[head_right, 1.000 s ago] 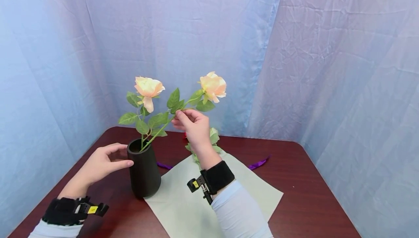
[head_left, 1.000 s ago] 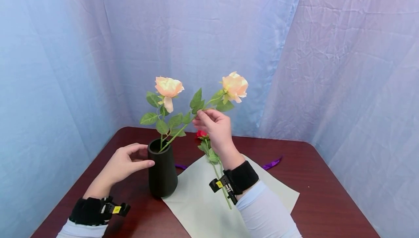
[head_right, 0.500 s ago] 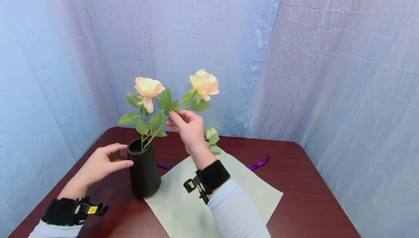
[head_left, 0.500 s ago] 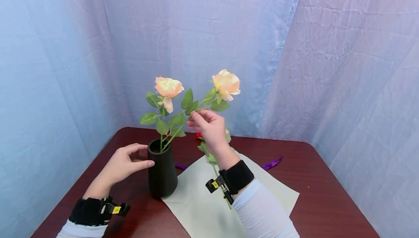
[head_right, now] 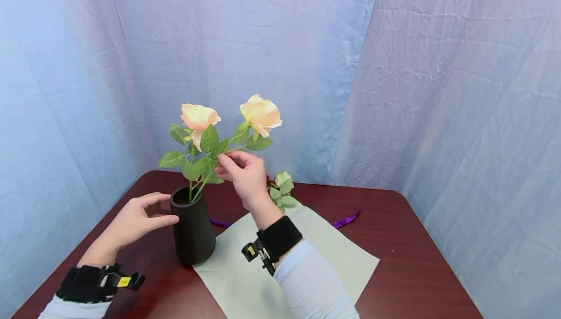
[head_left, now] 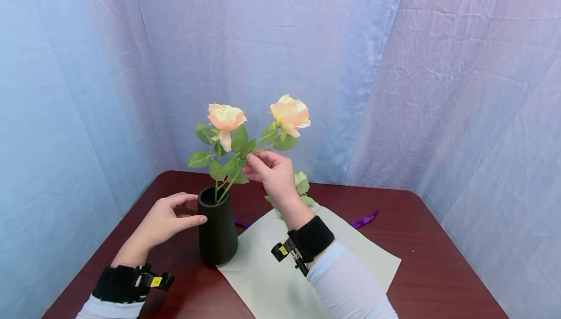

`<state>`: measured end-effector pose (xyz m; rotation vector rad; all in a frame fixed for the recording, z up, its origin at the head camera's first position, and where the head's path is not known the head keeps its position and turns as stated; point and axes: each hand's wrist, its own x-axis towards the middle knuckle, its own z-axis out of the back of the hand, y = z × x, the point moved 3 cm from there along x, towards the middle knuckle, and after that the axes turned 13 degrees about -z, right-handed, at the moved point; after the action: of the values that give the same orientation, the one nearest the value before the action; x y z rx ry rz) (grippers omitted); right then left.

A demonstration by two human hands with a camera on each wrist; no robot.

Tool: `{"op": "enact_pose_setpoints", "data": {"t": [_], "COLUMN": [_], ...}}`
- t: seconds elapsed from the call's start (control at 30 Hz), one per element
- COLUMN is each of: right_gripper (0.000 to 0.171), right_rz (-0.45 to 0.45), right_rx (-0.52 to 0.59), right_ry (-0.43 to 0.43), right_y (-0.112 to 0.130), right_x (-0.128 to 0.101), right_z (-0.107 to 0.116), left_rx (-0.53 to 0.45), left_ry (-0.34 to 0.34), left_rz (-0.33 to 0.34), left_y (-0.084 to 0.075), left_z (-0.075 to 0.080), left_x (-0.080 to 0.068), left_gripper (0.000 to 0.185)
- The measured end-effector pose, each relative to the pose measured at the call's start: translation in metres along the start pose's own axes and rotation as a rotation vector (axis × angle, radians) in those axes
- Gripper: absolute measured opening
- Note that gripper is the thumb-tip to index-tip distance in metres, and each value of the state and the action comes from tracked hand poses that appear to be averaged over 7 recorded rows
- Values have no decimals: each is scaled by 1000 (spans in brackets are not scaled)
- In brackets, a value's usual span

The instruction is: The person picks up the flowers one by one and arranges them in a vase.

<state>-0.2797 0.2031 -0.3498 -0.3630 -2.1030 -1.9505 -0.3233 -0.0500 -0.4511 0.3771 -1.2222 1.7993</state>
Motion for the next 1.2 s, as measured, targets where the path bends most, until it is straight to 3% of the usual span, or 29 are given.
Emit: {"op": "enact_pose_setpoints", "data": {"t": [0.83, 1.2], "right_gripper": [17, 18], "right_rz": [-13, -33], "right_rx": [-51, -74], "right_ry": [38, 43], "right_y": [-14, -21], "right_x": [2, 5], "right_z": [-15, -18], "left_rx": [12, 35], "left_ry": [-10, 0], "left_rz": [-5, 0], "left_y": [1, -33], "left_z": [-1, 1], "left_x": [1, 5], "left_gripper": [45, 46]}}
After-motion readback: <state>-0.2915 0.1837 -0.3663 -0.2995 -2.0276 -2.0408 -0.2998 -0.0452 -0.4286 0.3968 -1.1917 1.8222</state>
